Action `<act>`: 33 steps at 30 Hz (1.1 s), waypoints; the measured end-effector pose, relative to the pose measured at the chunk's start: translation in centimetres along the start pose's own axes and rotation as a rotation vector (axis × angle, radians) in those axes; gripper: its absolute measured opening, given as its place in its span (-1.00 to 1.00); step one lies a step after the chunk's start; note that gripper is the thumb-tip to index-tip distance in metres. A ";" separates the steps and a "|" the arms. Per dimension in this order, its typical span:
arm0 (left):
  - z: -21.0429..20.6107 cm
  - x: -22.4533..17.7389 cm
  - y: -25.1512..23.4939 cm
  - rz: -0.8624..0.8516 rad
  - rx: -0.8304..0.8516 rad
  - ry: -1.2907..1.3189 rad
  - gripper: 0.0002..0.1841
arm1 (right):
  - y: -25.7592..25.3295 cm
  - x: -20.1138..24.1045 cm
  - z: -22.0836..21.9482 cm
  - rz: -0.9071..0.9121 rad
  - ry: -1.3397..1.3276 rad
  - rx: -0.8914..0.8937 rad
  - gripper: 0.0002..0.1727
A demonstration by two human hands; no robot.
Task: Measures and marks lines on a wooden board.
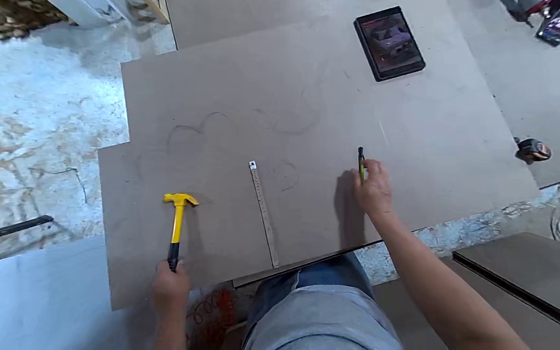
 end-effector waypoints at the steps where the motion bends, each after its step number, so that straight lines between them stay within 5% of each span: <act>1: 0.5 0.2 0.2 0.016 -0.025 0.019 -0.56 | 0.3 -1.6 0.2 -0.106 0.040 0.035 -0.46; 5: 4.6 -1.9 0.2 -0.091 -0.154 0.168 -0.54 | 1.6 -4.2 -1.5 -0.210 0.176 0.206 -0.64; 9: 5.9 -9.9 2.7 -0.500 -0.144 0.313 -0.49 | 2.5 -4.8 -1.0 -0.300 0.114 0.266 -0.68; 13: 2.1 -23.2 8.7 -0.829 0.134 0.311 -0.51 | 5.6 -4.9 1.9 -0.385 -0.140 0.171 -0.60; 17: -4.6 -37.0 15.3 -0.866 0.542 0.229 -0.51 | 8.4 -4.1 4.9 -0.282 -0.309 0.044 -0.59; 20: -5.4 -43.5 19.7 -0.875 0.761 0.332 -0.47 | 8.6 -2.8 6.6 -0.217 -0.429 0.062 -0.62; 23: -2.2 -43.7 20.6 -0.828 0.927 0.559 -0.49 | 8.4 -0.7 5.5 -0.149 -0.586 0.183 -0.65; 25: -0.7 -41.8 19.8 -0.682 1.157 0.816 -0.57 | 8.0 1.3 3.6 -0.089 -0.694 0.272 -0.67; 27: -0.1 -38.8 17.8 -0.579 1.202 0.980 -0.69 | 8.0 3.8 1.1 0.014 -0.760 0.357 -0.71; 33: 7.7 -27.9 6.5 -0.425 0.355 1.010 -0.78 | 11.5 10.6 -5.7 0.012 -0.503 0.837 -0.50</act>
Point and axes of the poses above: each hand's wrist, its own y-axis away from the middle knuckle, its own z-axis out of the back of the hand, x = y × z, the point moved 8 cm from there along -y, towards the middle knuckle, and after that the axes turned 8 degrees about -x, right-handed, at the moved point
